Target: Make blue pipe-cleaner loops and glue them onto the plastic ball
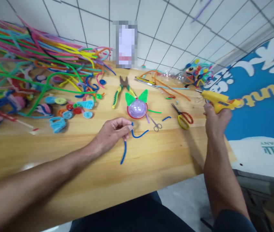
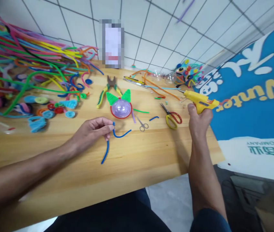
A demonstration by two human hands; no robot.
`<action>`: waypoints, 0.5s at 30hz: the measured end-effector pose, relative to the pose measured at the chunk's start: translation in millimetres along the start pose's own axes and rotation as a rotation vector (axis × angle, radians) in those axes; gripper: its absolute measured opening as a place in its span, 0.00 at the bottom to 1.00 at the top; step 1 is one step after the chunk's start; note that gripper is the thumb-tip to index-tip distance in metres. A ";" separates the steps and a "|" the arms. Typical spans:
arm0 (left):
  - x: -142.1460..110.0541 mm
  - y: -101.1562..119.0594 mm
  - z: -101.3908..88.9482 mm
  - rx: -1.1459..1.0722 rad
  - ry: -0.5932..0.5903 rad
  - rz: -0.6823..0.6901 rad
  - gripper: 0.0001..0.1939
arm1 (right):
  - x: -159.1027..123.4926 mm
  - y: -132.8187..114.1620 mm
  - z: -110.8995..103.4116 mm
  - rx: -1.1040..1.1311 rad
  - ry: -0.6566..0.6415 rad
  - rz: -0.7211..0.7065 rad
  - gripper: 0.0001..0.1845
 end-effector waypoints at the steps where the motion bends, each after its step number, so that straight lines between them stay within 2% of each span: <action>1: -0.1 0.0 -0.2 0.008 -0.004 -0.002 0.17 | 7.7 14.8 -4.3 -0.062 0.026 0.044 0.12; 3: 0.0 -0.1 -0.6 0.024 -0.010 -0.003 0.18 | 18.5 41.1 -9.6 -0.236 0.090 0.098 0.15; 5: 0.3 -0.6 -0.9 0.037 -0.007 -0.001 0.18 | 24.6 63.0 -9.4 -0.307 0.100 0.131 0.16; 8: 1.0 -1.5 -0.4 0.042 -0.007 -0.001 0.19 | 27.1 88.0 -4.1 -0.340 0.045 0.191 0.15; 12: 1.3 -2.1 1.8 -0.002 -0.018 -0.021 0.20 | 23.9 105.2 3.2 -0.340 -0.028 0.249 0.16; 15: 1.2 -2.2 2.6 -0.036 -0.004 -0.029 0.21 | 21.6 111.5 0.8 -0.330 -0.051 0.267 0.18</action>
Point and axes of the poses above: each hand's wrist, its own x-axis towards the middle knuckle, its own z-axis out of the palm, y = z × x, the point moved 3 cm from there along x, towards the middle knuckle, and after that the axes turned 13 degrees about x, right-handed, at the moved point
